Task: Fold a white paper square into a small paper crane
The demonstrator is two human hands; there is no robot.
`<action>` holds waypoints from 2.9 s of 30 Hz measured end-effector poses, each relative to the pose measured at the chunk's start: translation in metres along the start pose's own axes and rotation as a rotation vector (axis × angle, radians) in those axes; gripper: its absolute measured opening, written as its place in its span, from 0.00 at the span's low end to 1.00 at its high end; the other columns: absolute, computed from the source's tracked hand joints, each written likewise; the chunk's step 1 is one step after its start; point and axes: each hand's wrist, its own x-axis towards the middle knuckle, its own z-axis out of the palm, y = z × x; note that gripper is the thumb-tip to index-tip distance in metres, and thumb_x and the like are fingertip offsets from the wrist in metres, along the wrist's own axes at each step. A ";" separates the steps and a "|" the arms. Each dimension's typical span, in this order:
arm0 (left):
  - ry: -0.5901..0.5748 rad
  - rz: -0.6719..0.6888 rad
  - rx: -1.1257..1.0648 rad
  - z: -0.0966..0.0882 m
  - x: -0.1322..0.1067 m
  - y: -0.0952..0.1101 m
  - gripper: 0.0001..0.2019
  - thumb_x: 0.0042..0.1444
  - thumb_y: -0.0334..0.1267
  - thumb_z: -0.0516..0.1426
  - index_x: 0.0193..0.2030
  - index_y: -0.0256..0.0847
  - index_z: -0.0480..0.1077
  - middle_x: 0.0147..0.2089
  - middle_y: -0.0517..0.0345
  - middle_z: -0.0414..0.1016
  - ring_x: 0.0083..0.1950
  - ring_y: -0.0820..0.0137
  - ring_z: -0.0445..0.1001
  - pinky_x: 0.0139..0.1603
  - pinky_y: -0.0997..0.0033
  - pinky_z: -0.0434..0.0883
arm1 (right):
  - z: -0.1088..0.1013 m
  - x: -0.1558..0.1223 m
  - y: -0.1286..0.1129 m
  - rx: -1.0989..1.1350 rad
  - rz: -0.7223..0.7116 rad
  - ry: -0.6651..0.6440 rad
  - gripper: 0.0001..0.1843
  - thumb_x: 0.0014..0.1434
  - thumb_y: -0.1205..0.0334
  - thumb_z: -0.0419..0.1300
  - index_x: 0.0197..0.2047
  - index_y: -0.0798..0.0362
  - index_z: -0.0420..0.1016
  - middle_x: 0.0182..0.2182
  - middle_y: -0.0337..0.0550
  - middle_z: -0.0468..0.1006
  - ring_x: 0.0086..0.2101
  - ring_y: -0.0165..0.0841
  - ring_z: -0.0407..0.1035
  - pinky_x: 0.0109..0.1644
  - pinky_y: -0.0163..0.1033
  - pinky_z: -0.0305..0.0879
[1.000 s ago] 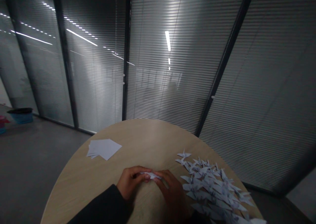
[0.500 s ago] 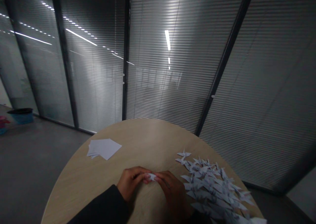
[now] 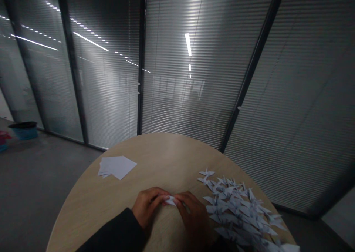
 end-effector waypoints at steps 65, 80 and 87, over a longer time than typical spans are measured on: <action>0.023 0.093 0.105 0.003 -0.002 0.000 0.13 0.55 0.45 0.57 0.31 0.40 0.79 0.30 0.52 0.80 0.33 0.67 0.77 0.36 0.73 0.71 | 0.003 0.000 -0.003 -0.116 -0.191 -0.033 0.18 0.68 0.64 0.40 0.33 0.49 0.68 0.29 0.40 0.74 0.31 0.32 0.68 0.35 0.37 0.66; 0.040 -0.004 0.075 0.003 -0.002 0.004 0.08 0.54 0.38 0.58 0.28 0.39 0.76 0.29 0.54 0.78 0.33 0.67 0.75 0.36 0.72 0.68 | 0.005 -0.001 -0.005 -0.153 -0.169 -0.006 0.20 0.69 0.58 0.38 0.32 0.50 0.66 0.28 0.40 0.73 0.31 0.33 0.68 0.35 0.38 0.64; 0.098 0.014 0.101 0.001 0.000 0.000 0.11 0.57 0.42 0.54 0.31 0.38 0.73 0.29 0.55 0.74 0.31 0.67 0.72 0.32 0.71 0.66 | 0.004 0.000 0.001 -0.090 -0.102 0.045 0.18 0.68 0.54 0.42 0.35 0.49 0.68 0.30 0.41 0.74 0.32 0.33 0.70 0.37 0.38 0.67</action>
